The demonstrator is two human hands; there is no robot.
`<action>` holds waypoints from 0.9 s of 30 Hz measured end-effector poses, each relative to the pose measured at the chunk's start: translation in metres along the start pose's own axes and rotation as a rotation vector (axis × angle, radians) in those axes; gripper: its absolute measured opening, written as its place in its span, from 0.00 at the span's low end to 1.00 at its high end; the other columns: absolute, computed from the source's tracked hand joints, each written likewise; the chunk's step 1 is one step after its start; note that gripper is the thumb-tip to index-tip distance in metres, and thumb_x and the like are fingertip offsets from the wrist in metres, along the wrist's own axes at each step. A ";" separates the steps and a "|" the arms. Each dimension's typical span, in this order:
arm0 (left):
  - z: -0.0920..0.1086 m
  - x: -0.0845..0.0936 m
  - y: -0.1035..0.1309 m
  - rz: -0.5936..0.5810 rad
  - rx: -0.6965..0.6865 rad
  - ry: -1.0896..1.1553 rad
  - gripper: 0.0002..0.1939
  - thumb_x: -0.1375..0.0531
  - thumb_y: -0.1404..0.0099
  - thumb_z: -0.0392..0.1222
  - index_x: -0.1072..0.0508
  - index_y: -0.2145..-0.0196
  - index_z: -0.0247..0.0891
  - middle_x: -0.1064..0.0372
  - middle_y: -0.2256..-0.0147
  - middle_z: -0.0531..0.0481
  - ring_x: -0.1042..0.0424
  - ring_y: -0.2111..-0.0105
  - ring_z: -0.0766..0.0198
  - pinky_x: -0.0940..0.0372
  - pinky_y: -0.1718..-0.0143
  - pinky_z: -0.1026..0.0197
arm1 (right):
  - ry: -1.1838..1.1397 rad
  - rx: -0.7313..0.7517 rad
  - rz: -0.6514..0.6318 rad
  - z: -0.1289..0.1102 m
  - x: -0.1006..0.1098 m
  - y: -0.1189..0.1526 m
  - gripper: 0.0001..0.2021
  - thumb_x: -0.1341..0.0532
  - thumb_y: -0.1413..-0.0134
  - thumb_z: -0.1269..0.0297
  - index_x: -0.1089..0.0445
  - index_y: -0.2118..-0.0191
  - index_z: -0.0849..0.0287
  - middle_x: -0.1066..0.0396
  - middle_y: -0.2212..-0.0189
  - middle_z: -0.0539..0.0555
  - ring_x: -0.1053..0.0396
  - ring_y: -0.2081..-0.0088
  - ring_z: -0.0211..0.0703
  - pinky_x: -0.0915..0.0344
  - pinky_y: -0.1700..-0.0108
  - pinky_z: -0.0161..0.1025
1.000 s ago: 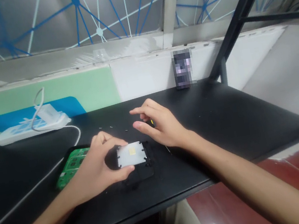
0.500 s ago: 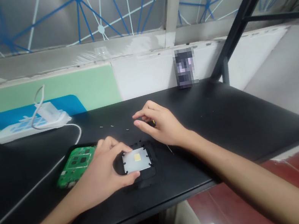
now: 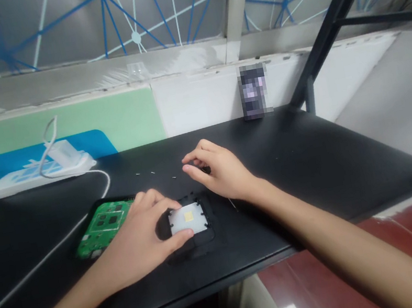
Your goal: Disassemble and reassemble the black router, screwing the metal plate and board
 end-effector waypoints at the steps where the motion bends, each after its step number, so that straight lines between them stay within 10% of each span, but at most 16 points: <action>1: 0.000 0.000 0.000 0.005 -0.011 -0.015 0.13 0.32 0.39 0.50 0.25 0.60 0.42 0.35 0.59 0.47 0.37 0.57 0.49 0.37 0.55 0.44 | 0.019 -0.026 -0.002 0.001 0.000 -0.001 0.09 0.40 0.36 0.60 0.25 0.56 0.57 0.30 0.64 0.53 0.30 0.66 0.39 0.28 0.59 0.43; 12: -0.004 -0.001 -0.003 -0.025 -0.056 -0.125 0.19 0.31 0.39 0.55 0.22 0.57 0.39 0.34 0.59 0.44 0.37 0.58 0.48 0.36 0.57 0.45 | 0.544 -0.295 -0.094 0.021 0.001 0.001 0.19 0.39 0.39 0.52 0.25 0.51 0.62 0.26 0.60 0.61 0.29 0.54 0.58 0.27 0.53 0.56; 27: 0.004 0.005 0.002 -0.044 -0.043 -0.145 0.20 0.36 0.35 0.54 0.27 0.52 0.38 0.35 0.56 0.43 0.37 0.54 0.47 0.36 0.52 0.43 | 0.584 -0.377 -0.352 0.015 -0.002 -0.001 0.22 0.42 0.38 0.58 0.34 0.41 0.62 0.24 0.62 0.60 0.25 0.60 0.53 0.30 0.58 0.46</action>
Point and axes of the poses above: each hand's wrist, its own y-axis away from the middle knuckle, its own x-axis out of the back of the hand, z = x × y, the point moved 1 cm from there along -y, towards the middle knuckle
